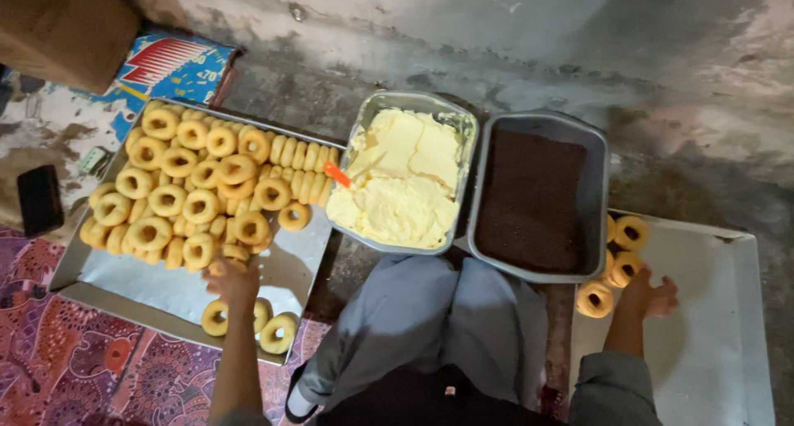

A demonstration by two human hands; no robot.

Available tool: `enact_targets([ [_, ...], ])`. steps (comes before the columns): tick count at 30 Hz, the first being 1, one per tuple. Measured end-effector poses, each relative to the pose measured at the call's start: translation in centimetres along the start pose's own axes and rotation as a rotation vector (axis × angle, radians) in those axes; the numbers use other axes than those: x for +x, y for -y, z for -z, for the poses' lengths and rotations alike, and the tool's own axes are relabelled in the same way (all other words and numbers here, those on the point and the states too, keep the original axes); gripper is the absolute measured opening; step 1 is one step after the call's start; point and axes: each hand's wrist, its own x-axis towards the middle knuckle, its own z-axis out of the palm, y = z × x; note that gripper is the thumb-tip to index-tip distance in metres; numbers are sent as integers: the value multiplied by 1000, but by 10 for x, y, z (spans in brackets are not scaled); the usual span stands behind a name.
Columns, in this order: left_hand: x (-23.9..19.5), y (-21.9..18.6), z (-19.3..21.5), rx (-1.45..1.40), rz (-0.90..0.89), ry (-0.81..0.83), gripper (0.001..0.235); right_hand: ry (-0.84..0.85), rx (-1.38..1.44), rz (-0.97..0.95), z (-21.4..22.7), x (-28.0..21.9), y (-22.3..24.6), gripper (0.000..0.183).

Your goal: The person fills ring-shaped donuts with a cream filling by hand, then dips them into a dark topping. The filled donuts are placed on a tray to the right.

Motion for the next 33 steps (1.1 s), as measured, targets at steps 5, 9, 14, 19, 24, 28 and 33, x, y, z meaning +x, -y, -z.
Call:
enact_targets([
  [5,23,-24,-14,-153,208,-132,95,92,372,74,18,-38,30,16],
  [9,17,-31,-34,-500,475,-473,72,239,601,331,32,-101,76,25],
  [14,-46,-62,-55,-1581,457,56,66,692,821,265,81,-225,165,23],
  [19,-173,-126,-38,-1824,248,725,63,1522,796,459,132,-269,219,45],
  [24,-215,-173,14,-1617,169,823,64,1536,912,244,121,-272,222,62],
  [28,-222,-179,10,-1760,231,916,43,1373,1113,205,91,-276,214,37],
  [33,-212,-167,-27,-1810,363,847,29,951,1065,470,108,-282,218,55],
])
